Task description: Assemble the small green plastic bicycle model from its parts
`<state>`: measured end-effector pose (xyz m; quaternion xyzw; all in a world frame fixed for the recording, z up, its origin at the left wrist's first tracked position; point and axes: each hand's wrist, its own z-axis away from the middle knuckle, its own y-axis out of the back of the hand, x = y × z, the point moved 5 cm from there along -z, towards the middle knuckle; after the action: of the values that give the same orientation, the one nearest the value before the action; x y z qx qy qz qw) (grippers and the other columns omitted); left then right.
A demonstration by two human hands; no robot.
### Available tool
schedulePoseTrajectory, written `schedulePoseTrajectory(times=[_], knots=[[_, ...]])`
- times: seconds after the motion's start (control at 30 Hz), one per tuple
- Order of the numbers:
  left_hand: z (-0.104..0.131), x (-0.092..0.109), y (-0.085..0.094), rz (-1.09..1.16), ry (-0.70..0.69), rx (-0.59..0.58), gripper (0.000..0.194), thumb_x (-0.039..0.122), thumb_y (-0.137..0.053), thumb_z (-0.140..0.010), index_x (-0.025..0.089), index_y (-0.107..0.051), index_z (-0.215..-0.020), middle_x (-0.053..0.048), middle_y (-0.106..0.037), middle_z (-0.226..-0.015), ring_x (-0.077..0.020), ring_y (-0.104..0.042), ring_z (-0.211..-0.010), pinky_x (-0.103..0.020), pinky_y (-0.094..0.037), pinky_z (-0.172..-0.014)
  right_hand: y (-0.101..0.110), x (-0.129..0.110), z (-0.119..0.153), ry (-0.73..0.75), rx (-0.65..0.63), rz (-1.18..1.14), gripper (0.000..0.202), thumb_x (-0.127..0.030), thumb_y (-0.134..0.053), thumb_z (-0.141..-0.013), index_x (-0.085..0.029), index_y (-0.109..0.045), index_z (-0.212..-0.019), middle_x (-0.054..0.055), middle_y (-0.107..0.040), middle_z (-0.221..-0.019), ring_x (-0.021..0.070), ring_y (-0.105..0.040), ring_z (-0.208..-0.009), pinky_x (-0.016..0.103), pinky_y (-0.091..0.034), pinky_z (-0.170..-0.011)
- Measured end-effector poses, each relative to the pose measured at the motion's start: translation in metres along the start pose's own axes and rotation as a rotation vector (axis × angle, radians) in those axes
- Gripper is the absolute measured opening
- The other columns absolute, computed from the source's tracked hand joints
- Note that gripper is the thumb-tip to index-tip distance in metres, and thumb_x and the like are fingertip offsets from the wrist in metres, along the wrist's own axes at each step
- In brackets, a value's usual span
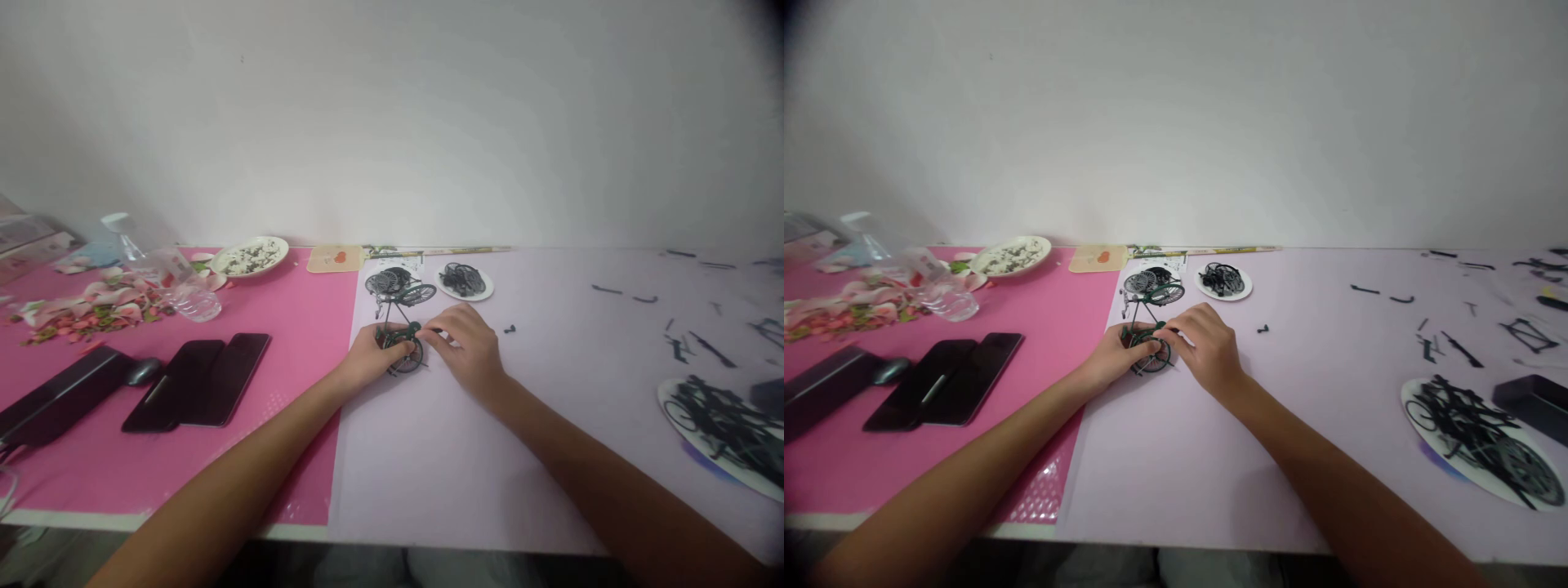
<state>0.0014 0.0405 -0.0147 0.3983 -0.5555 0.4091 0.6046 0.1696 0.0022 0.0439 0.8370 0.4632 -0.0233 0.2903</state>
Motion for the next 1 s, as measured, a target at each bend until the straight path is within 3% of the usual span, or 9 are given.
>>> schedulePoseTrajectory(times=[0.23, 0.37, 0.57, 0.8, 1.0], knots=[[-0.001, -0.0009, -0.0008, -0.008, -0.004, -0.022, 0.041, 0.034, -0.079, -0.082, 0.011, -0.073, -0.117, -0.012, -0.078, -0.103, -0.0215, -0.073, -0.089, -0.034, -0.058, -0.085, -0.0009, -0.0012, -0.0034, -0.008, -0.015, 0.0, 0.004, -0.027, -0.077, -0.091, -0.027, -0.077, -0.095, 0.004, -0.07, -0.083, 0.0228, -0.061, -0.084, 0.041, -0.053, -0.078], [-0.0002, -0.0008, -0.0001, -0.043, -0.023, 0.008, 0.039, 0.031, -0.079, -0.081, 0.012, -0.074, -0.115, -0.011, -0.078, -0.105, -0.0207, -0.072, -0.091, -0.031, -0.057, -0.083, -0.0015, -0.0059, -0.0061, -0.041, -0.024, -0.018, 0.01, -0.022, -0.073, -0.093, -0.027, -0.078, -0.101, 0.005, -0.067, -0.086, 0.0228, -0.06, -0.087, 0.04, -0.053, -0.078], [-0.0008, -0.0033, -0.0001, -0.052, -0.004, 0.01, 0.035, 0.029, -0.078, -0.081, 0.014, -0.074, -0.112, -0.008, -0.078, -0.097, -0.0176, -0.071, -0.079, -0.029, -0.057, -0.075, -0.0003, -0.0068, -0.0055, -0.089, 0.006, -0.073, 0.014, -0.019, -0.073, -0.093, -0.028, -0.08, -0.101, 0.004, -0.063, -0.08, 0.0209, -0.059, -0.079, 0.037, -0.053, -0.068], [-0.0009, -0.0029, 0.0004, -0.032, -0.01, 0.014, 0.036, 0.029, -0.079, -0.081, 0.013, -0.074, -0.112, -0.009, -0.078, -0.099, -0.0176, -0.071, -0.081, -0.029, -0.057, -0.076, -0.0003, -0.0063, -0.0064, -0.095, 0.014, -0.123, 0.017, -0.018, -0.073, -0.092, -0.028, -0.081, -0.103, 0.004, -0.065, -0.08, 0.0206, -0.06, -0.077, 0.036, -0.053, -0.065], [-0.0016, -0.0037, 0.0007, -0.008, 0.003, 0.012, 0.035, 0.029, -0.08, -0.078, 0.013, -0.075, -0.109, -0.009, -0.078, -0.099, -0.0185, -0.071, -0.081, -0.029, -0.057, -0.076, -0.0008, -0.0059, -0.0061, -0.091, -0.012, -0.165, 0.023, -0.013, -0.066, -0.095, -0.029, -0.079, -0.106, 0.004, -0.074, -0.087, 0.0218, -0.066, -0.082, 0.04, -0.056, -0.075]])
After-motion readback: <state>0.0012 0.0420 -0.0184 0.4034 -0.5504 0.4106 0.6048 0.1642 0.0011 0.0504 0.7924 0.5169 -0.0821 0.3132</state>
